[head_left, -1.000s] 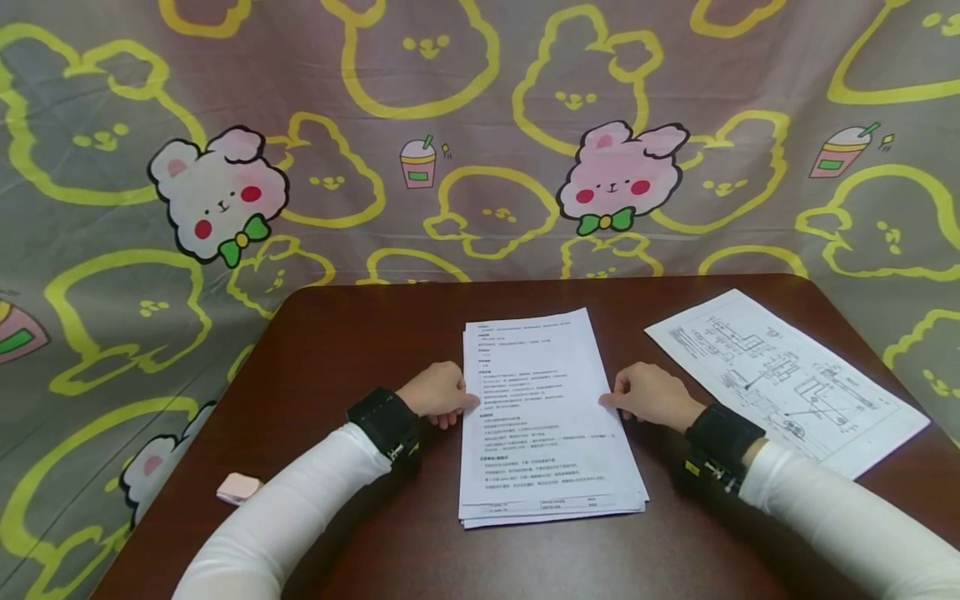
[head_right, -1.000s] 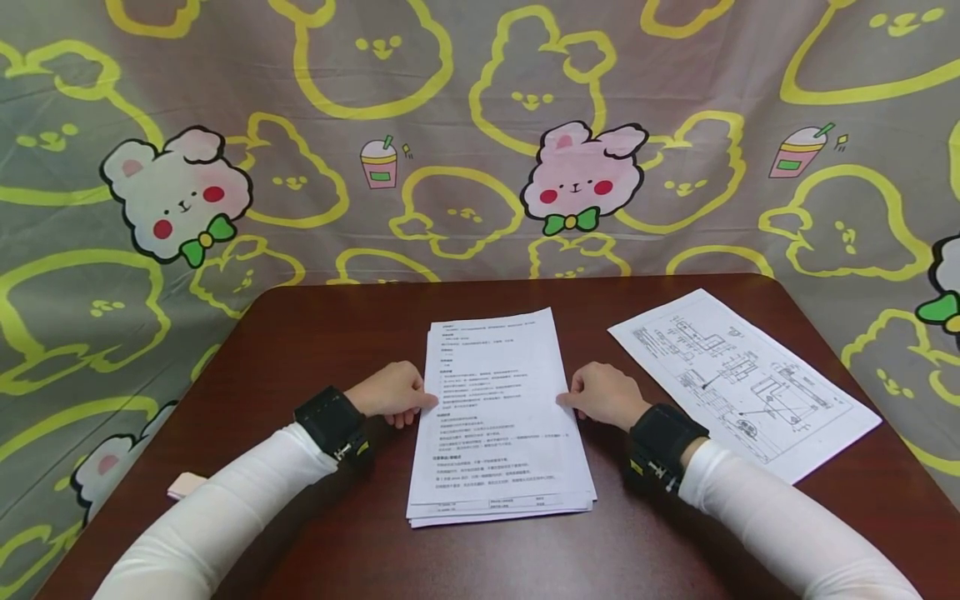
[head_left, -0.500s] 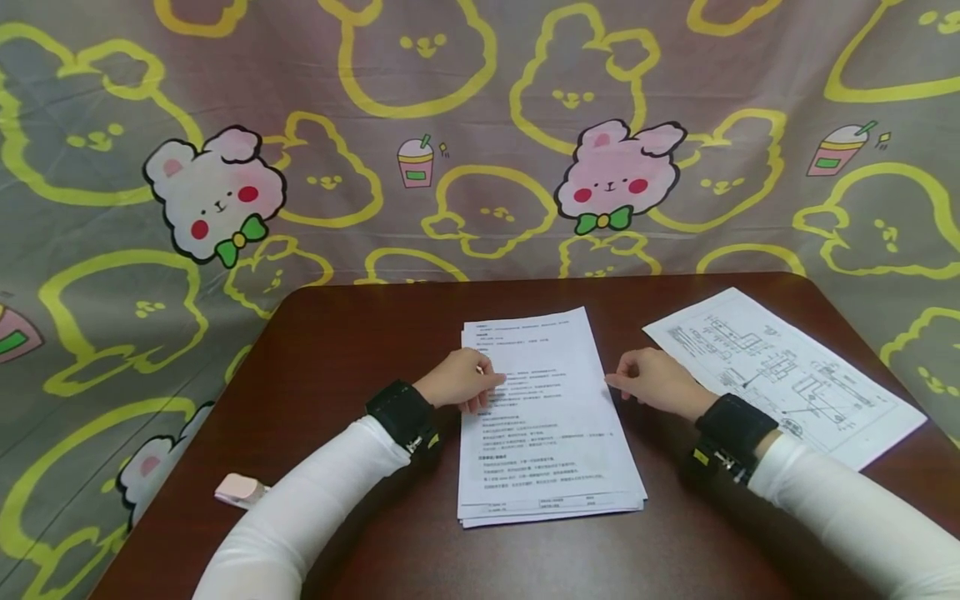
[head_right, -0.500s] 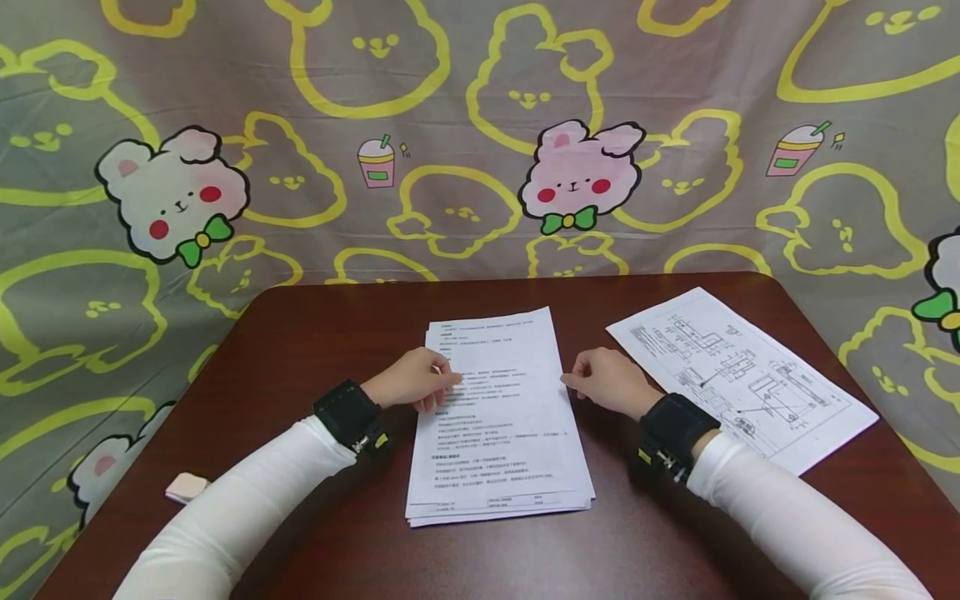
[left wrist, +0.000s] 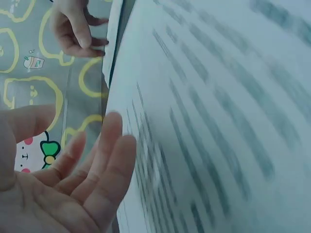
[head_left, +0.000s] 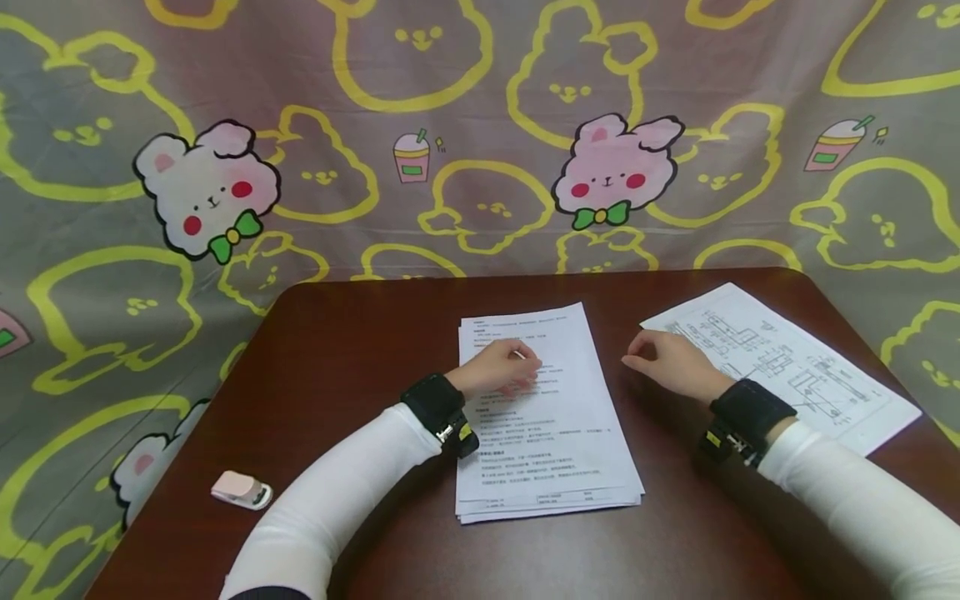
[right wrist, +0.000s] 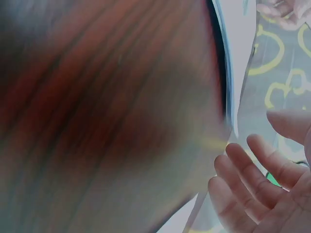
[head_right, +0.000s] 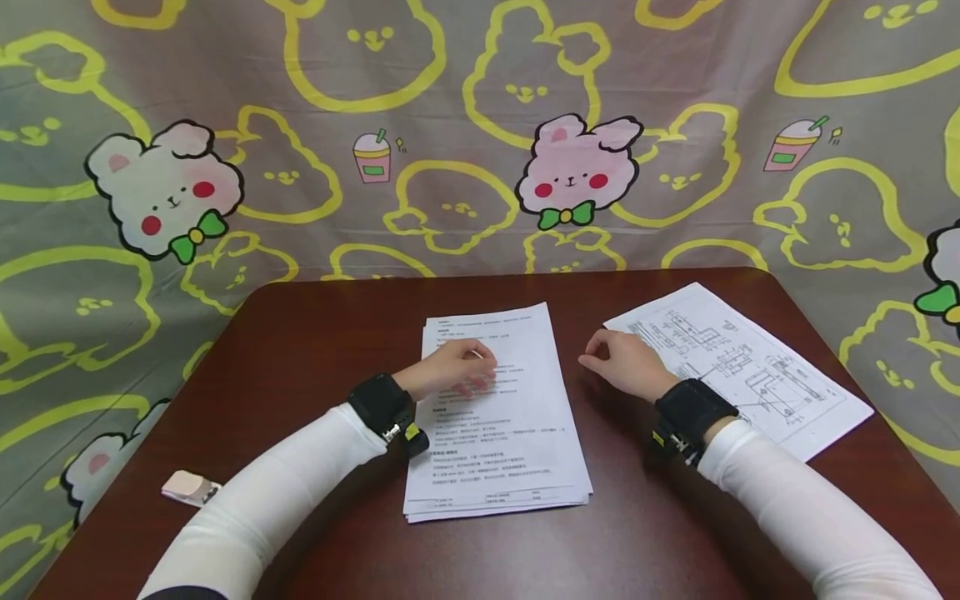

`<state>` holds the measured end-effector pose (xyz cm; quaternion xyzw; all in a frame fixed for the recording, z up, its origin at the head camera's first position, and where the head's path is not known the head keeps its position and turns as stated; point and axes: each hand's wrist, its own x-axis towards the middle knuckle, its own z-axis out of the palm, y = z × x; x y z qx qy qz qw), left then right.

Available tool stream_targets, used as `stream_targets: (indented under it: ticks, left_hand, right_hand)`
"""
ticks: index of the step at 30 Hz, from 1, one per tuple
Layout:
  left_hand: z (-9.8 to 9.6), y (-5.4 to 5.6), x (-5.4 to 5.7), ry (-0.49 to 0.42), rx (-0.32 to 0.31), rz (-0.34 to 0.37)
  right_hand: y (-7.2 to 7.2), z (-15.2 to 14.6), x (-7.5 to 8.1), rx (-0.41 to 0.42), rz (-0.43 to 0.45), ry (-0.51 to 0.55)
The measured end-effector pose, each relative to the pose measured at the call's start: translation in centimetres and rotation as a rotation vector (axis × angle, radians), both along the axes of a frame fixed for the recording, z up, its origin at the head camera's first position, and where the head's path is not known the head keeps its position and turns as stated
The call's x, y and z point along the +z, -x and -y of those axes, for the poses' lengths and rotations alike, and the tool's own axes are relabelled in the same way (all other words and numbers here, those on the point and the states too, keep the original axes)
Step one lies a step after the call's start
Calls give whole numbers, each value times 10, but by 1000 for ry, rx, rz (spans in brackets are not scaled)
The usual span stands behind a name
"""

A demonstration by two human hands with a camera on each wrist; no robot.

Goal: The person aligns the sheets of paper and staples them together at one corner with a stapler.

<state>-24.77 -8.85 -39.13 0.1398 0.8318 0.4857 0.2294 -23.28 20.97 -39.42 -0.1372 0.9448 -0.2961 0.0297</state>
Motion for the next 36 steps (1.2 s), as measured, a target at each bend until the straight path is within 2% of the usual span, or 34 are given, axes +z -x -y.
stream_targets:
  ticks: [7, 14, 29, 36]
  left_hand:
    - [-20, -1, 5, -146, 11, 76]
    - [-44, -3, 3, -227, 58, 170]
    - [-88, -5, 0, -334, 33, 305]
    - [-115, -4, -2, -416, 108, 388]
  right_hand:
    - [12, -22, 5, -40, -6, -45]
    - [22, -48, 5, -79, -27, -125]
    - [31, -89, 6, -123, 90, -233]
    - [37, -98, 6, -158, 144, -250]
